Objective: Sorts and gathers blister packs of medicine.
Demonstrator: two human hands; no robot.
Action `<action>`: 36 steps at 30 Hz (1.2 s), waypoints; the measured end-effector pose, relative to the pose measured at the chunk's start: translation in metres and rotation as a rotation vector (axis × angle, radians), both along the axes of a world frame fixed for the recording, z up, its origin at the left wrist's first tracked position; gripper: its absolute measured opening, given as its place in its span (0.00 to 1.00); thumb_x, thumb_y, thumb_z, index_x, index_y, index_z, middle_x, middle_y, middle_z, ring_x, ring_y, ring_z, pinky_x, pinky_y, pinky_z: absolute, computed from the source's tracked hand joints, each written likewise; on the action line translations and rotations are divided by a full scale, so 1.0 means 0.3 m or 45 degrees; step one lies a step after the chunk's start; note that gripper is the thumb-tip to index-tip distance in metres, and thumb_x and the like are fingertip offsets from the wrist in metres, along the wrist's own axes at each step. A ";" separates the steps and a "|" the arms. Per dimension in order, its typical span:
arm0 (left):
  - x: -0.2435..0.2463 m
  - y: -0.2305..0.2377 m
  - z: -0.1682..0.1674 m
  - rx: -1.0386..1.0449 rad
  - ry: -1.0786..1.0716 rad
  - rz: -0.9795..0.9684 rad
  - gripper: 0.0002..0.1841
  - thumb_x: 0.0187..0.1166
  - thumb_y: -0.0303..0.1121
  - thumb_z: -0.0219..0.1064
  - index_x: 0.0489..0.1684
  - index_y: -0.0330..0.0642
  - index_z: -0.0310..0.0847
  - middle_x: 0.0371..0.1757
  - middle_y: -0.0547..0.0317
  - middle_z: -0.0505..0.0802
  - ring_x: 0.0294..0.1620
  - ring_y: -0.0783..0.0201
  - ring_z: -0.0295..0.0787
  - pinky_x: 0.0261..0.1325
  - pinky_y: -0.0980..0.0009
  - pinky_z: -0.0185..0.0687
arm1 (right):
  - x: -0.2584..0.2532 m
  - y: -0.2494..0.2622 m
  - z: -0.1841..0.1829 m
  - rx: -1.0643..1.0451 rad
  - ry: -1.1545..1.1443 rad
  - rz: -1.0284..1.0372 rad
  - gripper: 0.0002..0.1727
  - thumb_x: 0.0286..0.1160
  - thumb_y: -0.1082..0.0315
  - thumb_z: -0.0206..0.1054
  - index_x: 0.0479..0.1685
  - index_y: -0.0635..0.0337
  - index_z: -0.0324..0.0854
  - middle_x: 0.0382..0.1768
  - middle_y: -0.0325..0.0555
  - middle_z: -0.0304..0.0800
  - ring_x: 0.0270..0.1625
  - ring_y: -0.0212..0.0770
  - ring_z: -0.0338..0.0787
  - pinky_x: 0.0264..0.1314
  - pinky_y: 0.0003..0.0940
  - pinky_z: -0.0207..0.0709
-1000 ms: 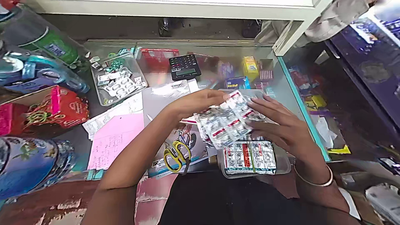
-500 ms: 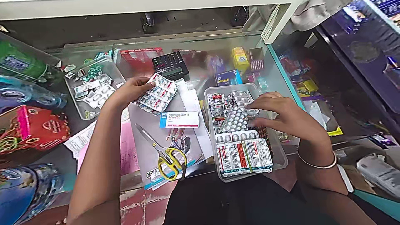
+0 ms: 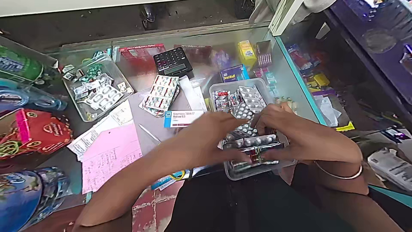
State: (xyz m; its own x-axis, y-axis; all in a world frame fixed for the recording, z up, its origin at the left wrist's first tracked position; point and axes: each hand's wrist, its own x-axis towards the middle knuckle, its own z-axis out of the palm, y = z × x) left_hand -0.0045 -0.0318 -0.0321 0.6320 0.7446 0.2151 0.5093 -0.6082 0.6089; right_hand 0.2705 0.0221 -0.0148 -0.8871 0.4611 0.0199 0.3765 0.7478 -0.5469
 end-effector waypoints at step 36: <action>-0.230 -0.236 -0.258 1.362 0.152 0.567 0.07 0.86 0.28 0.61 0.55 0.44 0.79 0.63 0.55 0.86 0.65 0.63 0.82 0.73 0.64 0.65 | 0.146 0.194 -0.001 -0.281 0.219 0.261 0.21 0.73 0.42 0.72 0.55 0.43 0.79 0.48 0.25 0.91 0.55 0.19 0.88 0.61 0.18 0.81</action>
State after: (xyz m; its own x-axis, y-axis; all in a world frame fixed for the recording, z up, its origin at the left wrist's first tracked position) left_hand -0.0735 -0.1025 -0.1095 0.4193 0.3802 0.8244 0.8265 -0.5355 -0.1734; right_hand 0.3144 0.0802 -0.0150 -0.9541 0.2835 0.0965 0.1190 0.6547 -0.7464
